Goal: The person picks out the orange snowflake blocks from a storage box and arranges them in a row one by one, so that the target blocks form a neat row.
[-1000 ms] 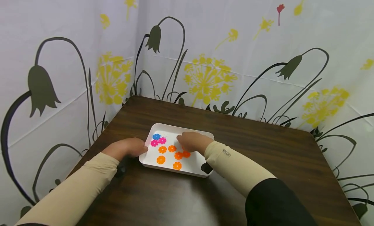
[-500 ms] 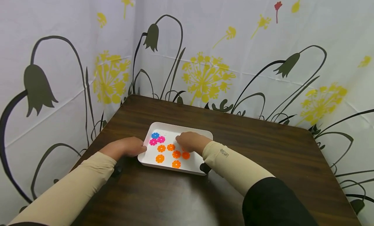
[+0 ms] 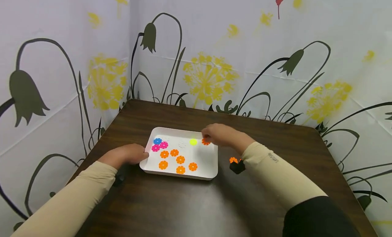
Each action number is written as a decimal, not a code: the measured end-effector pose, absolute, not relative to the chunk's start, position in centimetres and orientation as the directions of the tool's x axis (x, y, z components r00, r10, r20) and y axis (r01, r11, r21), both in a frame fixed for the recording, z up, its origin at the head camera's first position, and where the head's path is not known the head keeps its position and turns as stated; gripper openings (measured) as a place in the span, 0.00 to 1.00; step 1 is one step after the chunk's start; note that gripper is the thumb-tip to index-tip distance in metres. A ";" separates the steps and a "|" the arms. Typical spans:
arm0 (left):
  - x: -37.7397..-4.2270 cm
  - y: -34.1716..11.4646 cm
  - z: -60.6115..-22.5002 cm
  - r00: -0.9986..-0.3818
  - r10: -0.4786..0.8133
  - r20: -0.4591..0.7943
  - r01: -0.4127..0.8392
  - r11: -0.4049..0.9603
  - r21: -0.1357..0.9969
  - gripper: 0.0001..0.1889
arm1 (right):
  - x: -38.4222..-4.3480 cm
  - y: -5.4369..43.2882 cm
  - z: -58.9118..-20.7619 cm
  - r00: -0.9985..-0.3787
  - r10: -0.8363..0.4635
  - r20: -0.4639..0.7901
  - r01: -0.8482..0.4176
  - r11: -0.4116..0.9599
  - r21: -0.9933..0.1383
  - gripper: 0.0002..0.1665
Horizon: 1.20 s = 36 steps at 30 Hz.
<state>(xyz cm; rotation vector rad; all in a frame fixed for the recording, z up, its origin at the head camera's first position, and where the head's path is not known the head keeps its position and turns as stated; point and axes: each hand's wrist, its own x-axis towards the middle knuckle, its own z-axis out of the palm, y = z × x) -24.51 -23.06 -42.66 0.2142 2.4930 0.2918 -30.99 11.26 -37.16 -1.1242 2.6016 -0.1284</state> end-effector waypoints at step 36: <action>-24.5 -23.2 -42.6 -0.803 0.227 -0.551 0.079 0.957 0.279 0.24 | -28.6 21.5 -38.9 -0.796 -0.568 -0.210 -0.566 0.821 -0.076 0.07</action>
